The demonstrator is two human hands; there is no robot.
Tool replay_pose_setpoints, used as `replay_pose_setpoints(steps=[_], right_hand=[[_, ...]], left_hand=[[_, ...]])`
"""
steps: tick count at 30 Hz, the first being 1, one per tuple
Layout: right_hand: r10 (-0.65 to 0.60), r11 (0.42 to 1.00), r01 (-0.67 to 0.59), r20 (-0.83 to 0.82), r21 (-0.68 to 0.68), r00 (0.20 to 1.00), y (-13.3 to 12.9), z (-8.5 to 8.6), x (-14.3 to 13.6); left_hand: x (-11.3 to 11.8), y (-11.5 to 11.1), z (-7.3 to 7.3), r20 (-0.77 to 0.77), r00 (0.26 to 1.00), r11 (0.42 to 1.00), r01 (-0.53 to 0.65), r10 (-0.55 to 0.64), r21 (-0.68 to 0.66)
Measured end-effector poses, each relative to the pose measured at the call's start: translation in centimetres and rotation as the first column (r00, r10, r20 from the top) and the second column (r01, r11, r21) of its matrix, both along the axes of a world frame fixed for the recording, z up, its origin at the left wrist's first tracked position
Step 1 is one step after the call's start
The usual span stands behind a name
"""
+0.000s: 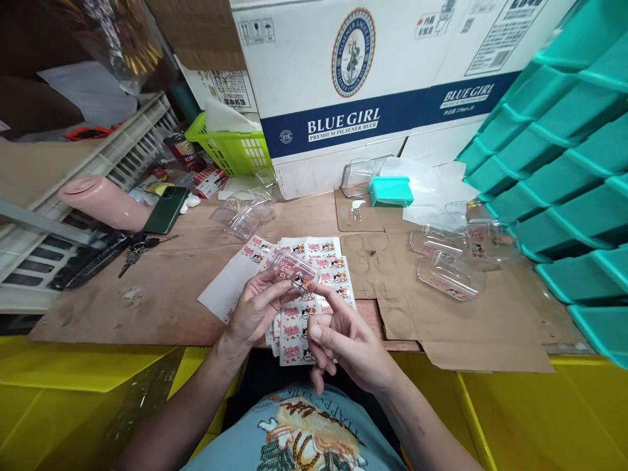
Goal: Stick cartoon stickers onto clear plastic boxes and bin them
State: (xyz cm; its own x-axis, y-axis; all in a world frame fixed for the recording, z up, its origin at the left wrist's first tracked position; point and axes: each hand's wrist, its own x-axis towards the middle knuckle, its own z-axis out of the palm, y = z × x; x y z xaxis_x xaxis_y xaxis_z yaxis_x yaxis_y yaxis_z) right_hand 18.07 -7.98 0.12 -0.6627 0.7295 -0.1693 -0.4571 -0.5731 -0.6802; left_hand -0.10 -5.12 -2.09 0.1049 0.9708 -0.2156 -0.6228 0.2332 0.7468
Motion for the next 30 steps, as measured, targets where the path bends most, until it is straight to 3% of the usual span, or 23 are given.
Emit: replay_pose_setpoints(steps=[16,30], right_hand=[[0.036,0.999,-0.035,0.049,-0.034,0.998,0.46,-0.74,-0.25],[0.012,0.998,-0.004,0.136,-0.055,0.991,0.67,-0.34,-0.34]], left_hand=[[-0.28,-0.22,0.29,0.006,0.997,0.995,0.074,-0.074,0.067],[-0.37,-0.33,-0.14,0.005,0.999,0.999,0.031,-0.032,0.024]])
